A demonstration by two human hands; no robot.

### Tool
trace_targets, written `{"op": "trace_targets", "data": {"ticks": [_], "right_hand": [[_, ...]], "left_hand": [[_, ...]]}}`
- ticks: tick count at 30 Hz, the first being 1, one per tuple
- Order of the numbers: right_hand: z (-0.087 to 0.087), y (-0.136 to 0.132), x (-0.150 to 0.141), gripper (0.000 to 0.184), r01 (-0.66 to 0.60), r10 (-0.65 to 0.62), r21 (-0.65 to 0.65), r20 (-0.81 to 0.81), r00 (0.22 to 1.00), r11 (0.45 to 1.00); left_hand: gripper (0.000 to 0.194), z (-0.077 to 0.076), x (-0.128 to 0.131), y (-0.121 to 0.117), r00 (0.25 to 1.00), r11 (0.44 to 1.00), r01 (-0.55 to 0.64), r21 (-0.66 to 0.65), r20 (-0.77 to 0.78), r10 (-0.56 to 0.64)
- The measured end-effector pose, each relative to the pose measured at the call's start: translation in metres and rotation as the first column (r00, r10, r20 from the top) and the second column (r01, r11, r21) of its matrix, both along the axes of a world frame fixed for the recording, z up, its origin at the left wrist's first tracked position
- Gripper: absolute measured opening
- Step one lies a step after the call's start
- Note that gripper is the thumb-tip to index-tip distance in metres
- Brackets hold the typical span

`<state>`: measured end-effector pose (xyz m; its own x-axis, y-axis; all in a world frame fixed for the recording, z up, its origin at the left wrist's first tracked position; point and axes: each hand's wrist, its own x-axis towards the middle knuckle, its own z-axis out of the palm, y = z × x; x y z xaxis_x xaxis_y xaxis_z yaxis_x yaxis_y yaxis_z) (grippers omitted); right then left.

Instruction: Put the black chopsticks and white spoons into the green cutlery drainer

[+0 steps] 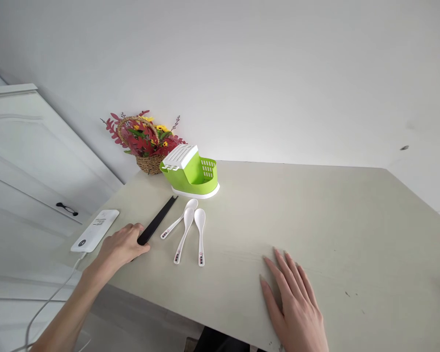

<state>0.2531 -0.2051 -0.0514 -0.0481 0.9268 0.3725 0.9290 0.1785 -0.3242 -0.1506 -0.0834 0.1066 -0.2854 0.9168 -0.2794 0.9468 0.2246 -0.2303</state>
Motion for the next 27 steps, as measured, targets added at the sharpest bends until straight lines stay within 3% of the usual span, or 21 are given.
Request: {"op": "trace_targets", "data": {"ticks": [16,22,27], "right_hand": [[0.003,0.001,-0.001,0.058,-0.006,0.006,0.008,-0.025,1.0,1.0],[0.009,0.0,-0.008,0.055,0.037,-0.038,-0.009,-0.086,0.996,0.999],[0.012,-0.001,-0.009,0.054,0.034,-0.036,-0.019,-0.1,0.994,0.999]], "left_hand": [[0.039,0.019,0.001,0.014,0.992,0.983,0.087,-0.16,-0.072,-0.1],[0.039,0.016,0.0,0.021,0.99,0.98,0.087,-0.176,-0.095,-0.105],[0.037,0.011,-0.008,0.024,0.995,0.99,0.076,-0.117,-0.053,-0.082]]}}
